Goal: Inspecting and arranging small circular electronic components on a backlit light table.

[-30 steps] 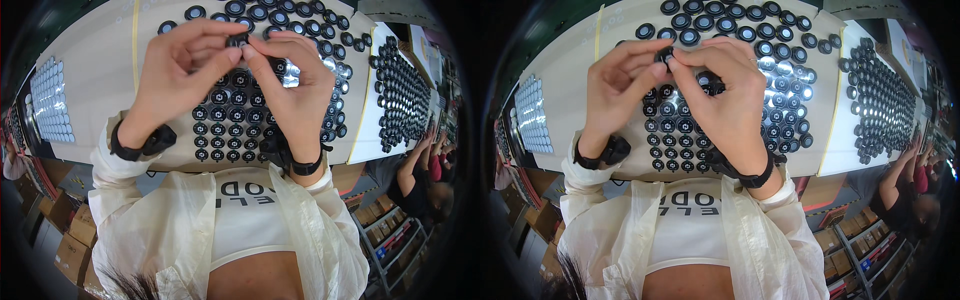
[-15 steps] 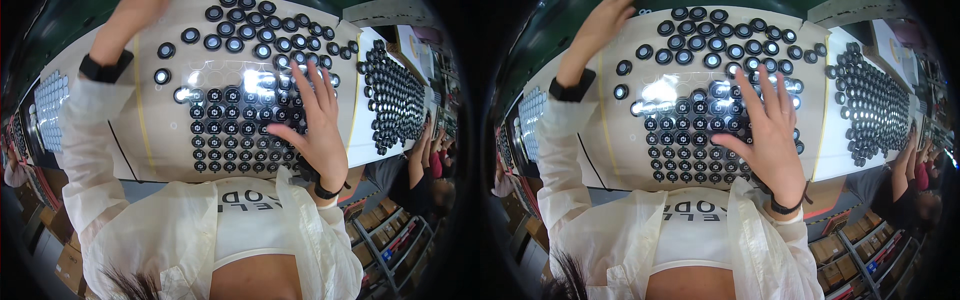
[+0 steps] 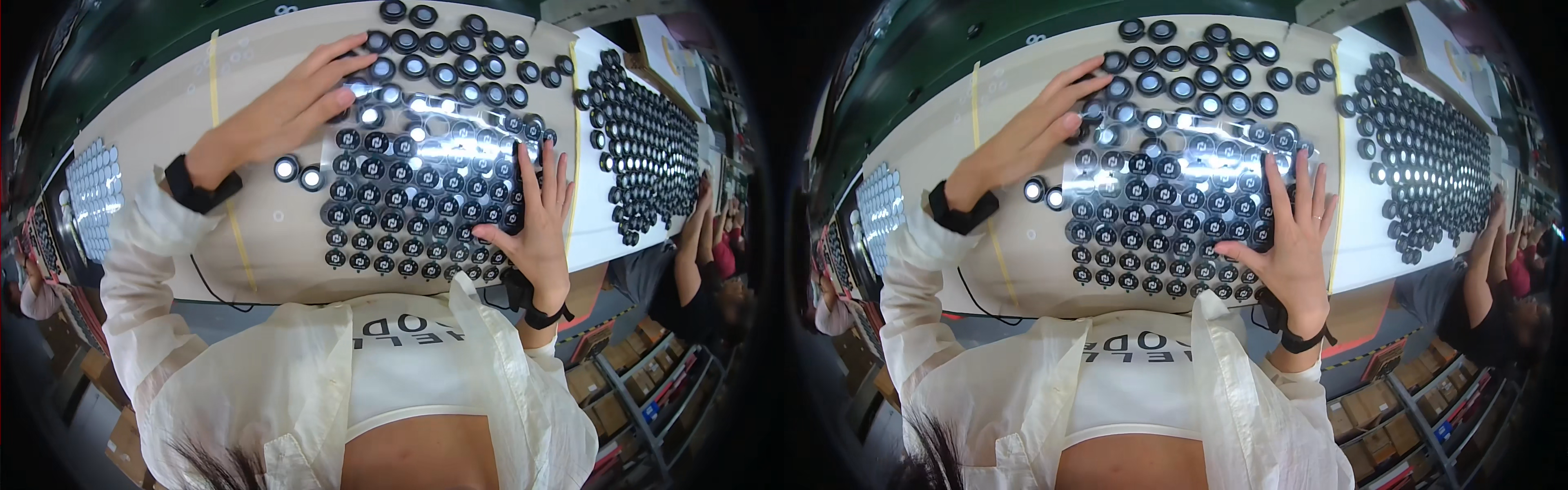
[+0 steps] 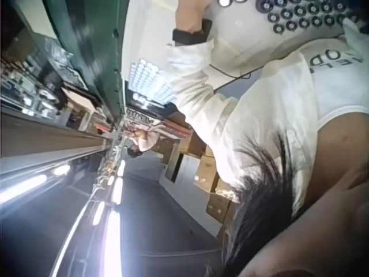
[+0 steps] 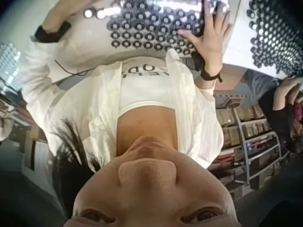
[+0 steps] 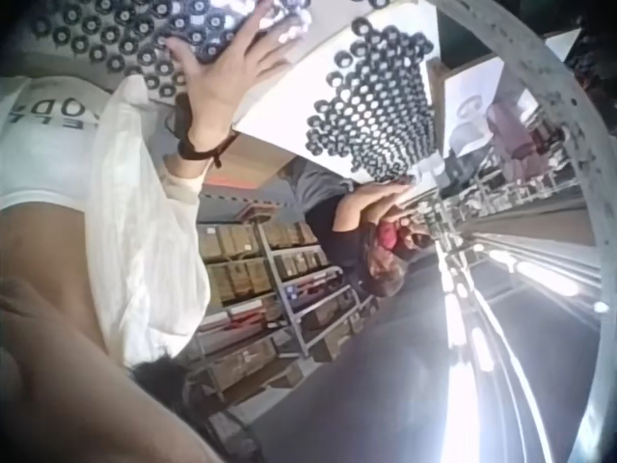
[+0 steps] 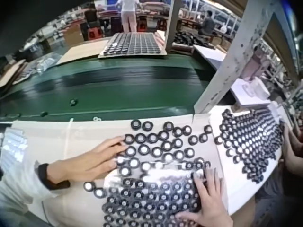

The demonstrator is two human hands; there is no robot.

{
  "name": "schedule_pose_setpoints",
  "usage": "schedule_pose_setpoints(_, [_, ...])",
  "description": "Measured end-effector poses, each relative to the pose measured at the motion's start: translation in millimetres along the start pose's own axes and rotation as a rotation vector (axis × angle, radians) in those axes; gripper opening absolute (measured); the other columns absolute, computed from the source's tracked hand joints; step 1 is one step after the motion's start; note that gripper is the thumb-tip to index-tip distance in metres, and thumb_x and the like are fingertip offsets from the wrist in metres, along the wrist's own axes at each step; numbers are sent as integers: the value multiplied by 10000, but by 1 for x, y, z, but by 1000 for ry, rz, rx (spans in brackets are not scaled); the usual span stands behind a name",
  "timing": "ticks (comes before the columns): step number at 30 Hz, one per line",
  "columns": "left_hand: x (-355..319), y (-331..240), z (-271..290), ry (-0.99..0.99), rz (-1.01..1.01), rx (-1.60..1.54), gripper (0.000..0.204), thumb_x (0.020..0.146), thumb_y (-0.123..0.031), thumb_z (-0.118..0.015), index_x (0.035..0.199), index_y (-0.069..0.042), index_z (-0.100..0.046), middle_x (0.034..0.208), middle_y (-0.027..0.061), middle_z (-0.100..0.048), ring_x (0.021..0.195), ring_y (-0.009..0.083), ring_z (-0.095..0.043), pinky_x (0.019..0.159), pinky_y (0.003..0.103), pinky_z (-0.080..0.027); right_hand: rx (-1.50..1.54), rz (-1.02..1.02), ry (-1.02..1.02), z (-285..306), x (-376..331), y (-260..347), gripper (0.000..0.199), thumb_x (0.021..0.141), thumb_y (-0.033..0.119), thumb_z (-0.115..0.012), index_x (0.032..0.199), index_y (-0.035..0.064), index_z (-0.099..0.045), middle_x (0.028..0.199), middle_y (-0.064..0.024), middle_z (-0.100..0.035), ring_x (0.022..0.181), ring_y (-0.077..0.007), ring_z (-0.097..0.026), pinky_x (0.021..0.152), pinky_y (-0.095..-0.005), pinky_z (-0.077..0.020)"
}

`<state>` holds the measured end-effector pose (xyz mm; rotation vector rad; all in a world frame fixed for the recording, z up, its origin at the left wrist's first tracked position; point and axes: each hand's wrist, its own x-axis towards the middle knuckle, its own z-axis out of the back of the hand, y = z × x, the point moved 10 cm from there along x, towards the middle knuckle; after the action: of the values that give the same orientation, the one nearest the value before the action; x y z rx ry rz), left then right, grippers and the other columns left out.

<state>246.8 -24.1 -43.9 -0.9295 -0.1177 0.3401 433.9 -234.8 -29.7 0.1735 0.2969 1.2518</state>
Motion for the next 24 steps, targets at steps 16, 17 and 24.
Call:
schedule_pose_setpoints(16, [128, -19, -20, 74, -412, 571, 445, 1055, -371, -400, 1472, -229, -465, 1571, 83, -363, 1480, 297, -265, 1226, 469, -169, 293, 158, -64, 3, 15, 17, 1073, 618, 480, -901, 1507, 144, -403, 1578, -277, -191, 1434, -560, -149, 1142, -614, -228])
schedule_pose_setpoints(17, [121, -17, -19, 92, -435, 525, 441, 1057, -345, -399, 1471, -209, -468, 1566, 84, -372, 1477, 300, -271, 1224, 463, -179, 311, 167, -63, 3, 16, 20, 1070, 626, 479, -897, 1512, 147, -396, 1579, -278, -186, 1437, -558, -138, 1141, -623, -219])
schedule_pose_setpoints(24, [53, -4, 10, 136, -222, 363, 422, 1056, -259, -392, 1449, -146, -499, 1560, 143, -368, 1468, 335, -285, 1210, 418, -219, 334, 260, -33, -5, 32, 53, 1064, 670, 491, -866, 1541, 174, -342, 1586, -280, -165, 1454, -548, -92, 1133, -675, -157])
